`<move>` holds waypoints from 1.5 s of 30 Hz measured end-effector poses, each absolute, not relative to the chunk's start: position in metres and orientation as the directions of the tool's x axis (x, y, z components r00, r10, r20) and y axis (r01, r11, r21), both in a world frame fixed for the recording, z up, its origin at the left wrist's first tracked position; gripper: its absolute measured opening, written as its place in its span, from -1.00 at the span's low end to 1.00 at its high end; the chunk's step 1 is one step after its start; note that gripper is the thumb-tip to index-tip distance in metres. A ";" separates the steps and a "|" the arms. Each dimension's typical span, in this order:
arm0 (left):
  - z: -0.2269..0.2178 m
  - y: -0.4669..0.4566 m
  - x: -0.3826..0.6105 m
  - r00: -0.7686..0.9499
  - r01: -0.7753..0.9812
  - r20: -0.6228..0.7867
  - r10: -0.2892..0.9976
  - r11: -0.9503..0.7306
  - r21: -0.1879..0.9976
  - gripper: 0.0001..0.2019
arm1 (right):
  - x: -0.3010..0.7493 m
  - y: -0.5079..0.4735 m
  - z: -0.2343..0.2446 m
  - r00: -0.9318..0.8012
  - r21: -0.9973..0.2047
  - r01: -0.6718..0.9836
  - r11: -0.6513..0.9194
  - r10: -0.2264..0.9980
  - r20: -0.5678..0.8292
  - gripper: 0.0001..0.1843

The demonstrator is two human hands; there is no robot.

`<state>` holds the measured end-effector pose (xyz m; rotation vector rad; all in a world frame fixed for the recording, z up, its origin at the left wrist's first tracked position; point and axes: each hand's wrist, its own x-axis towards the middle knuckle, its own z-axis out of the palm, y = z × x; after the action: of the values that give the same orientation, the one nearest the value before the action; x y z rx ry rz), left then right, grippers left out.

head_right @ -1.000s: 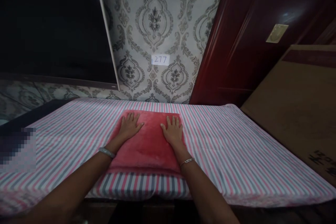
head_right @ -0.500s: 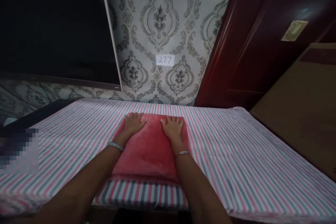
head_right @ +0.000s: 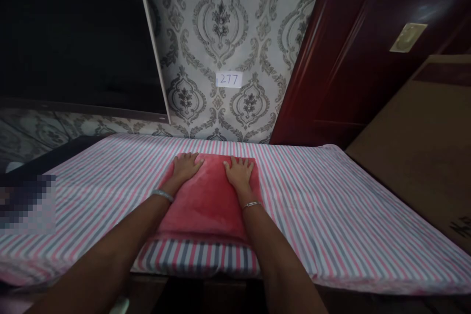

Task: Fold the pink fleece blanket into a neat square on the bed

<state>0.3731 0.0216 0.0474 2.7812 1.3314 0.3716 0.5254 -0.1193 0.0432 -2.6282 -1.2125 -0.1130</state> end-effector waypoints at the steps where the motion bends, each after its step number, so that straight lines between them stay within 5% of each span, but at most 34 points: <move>1: 0.053 0.019 0.373 0.604 0.769 0.160 0.781 -0.624 0.141 -0.37 | 0.524 -0.122 0.049 0.654 -0.194 0.755 -0.627 0.742 0.147 -0.36; 4: 0.072 0.001 0.372 0.642 0.744 0.105 0.760 -0.650 0.155 -0.28 | 0.518 -0.136 0.065 0.634 -0.212 0.767 -0.606 0.766 0.108 -0.35; 10: 0.065 -0.057 0.362 0.850 0.500 0.136 0.509 -0.860 0.100 -0.28 | 0.503 -0.178 0.055 0.518 -0.141 0.854 -0.501 0.844 0.139 -0.38; 19: 0.019 -0.065 0.360 0.839 0.515 0.145 0.524 -0.852 0.100 -0.29 | 0.499 -0.185 0.023 0.540 -0.116 0.841 -0.528 0.821 0.185 -0.39; 30: 0.054 -0.075 0.336 0.860 0.494 0.032 0.509 -0.848 0.193 -0.29 | 0.478 -0.211 0.052 0.524 -0.138 0.849 -0.511 0.848 0.083 -0.35; 37: 0.035 -0.079 0.253 0.832 0.541 0.131 0.539 -0.841 0.027 -0.34 | 0.451 -0.268 0.024 0.404 -0.080 0.915 -0.396 0.905 0.130 -0.34; 45: 0.019 -0.074 0.253 0.827 0.541 0.172 0.536 -0.841 0.018 -0.38 | 0.451 -0.267 0.005 0.384 -0.059 0.922 -0.382 0.886 0.261 -0.37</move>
<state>0.2533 -0.0740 0.0191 3.0325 0.8944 0.2714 0.4505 -0.2669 0.0048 -2.4453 -1.6199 -0.2767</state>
